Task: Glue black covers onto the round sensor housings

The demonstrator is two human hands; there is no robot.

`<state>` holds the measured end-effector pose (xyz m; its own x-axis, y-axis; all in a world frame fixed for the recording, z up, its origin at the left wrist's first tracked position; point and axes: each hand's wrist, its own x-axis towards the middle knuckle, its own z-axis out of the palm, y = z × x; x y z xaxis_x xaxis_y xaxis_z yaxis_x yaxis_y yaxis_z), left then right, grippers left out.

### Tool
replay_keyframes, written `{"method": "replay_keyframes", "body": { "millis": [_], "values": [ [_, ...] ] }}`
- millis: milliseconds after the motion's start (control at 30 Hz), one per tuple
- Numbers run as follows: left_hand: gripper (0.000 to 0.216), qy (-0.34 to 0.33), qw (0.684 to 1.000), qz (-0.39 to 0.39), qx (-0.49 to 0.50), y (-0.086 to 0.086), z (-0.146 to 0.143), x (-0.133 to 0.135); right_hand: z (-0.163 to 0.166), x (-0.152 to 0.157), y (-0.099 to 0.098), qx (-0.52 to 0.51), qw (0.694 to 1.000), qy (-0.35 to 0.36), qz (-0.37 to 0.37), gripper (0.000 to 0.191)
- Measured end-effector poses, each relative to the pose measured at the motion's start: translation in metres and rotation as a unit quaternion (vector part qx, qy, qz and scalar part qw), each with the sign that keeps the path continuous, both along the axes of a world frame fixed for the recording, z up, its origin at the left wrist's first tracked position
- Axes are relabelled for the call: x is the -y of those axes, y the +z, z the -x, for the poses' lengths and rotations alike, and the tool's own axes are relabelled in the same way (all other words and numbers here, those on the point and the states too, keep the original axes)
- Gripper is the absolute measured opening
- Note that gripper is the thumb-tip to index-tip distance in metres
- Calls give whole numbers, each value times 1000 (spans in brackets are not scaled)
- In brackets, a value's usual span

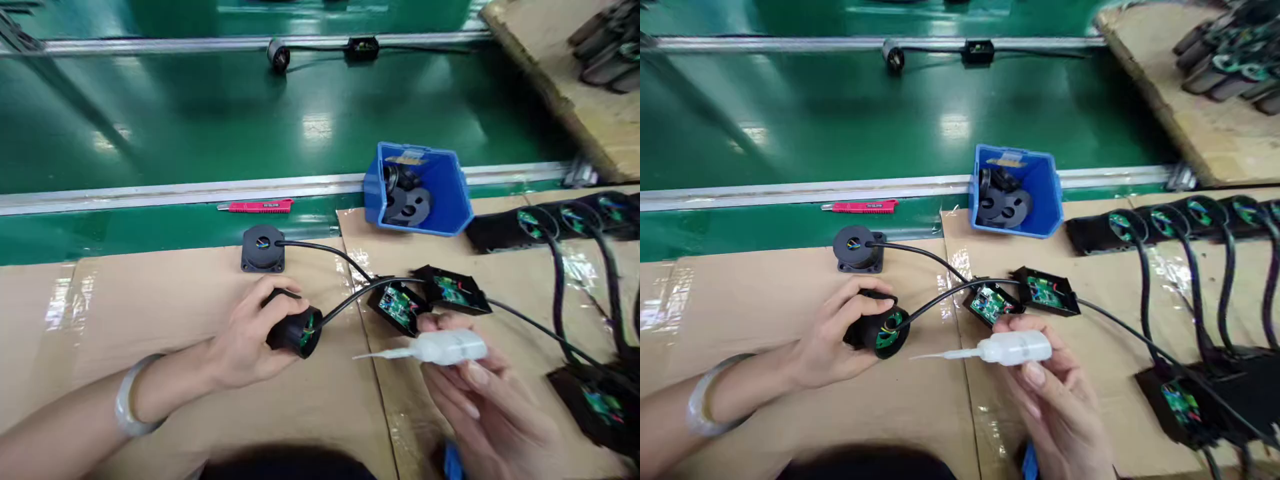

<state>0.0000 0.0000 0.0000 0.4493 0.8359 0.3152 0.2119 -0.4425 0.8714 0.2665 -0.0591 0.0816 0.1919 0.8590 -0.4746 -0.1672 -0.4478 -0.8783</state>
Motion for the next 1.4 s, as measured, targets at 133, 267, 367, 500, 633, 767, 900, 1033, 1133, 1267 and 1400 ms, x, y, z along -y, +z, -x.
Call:
{"method": "replay_keyframes", "body": {
  "millis": [133,267,367,500,633,767,900,1033,1133,1267,1400],
  "values": [
    [41,-14,1000,-13,9,6,4,-3,12,-7,-2,-11,999,5,-47,26],
    [41,-8,1000,-23,1,6,3,-4,18,-11,-4,-13,999,-24,-44,30],
    [42,-5,1000,-20,0,4,1,-5,21,-15,-5,-20,998,-38,-54,26],
    [46,-8,1000,-10,0,2,0,-5,22,-19,-5,-62,994,-27,-82,20],
    [45,-11,1000,-6,4,1,0,-5,18,-19,-4,-96,993,-50,-54,28],
    [48,-17,1000,-3,2,1,0,-5,16,-19,-1,-92,994,-12,-50,26],
    [46,-13,1000,-6,3,2,-1,-5,23,-18,6,35,996,45,-71,20],
    [44,-12,1000,-19,3,2,-2,-6,32,-11,13,179,976,72,-99,19],
    [44,-14,1000,-16,-1,2,-2,-6,35,-7,17,275,942,124,-149,22],
    [44,-17,1000,-16,-4,4,-2,-6,40,-11,28,392,878,184,-204,26],
    [44,-18,1000,-20,-7,5,-3,-7,51,-24,41,461,807,252,-269,24]
  ]
}}
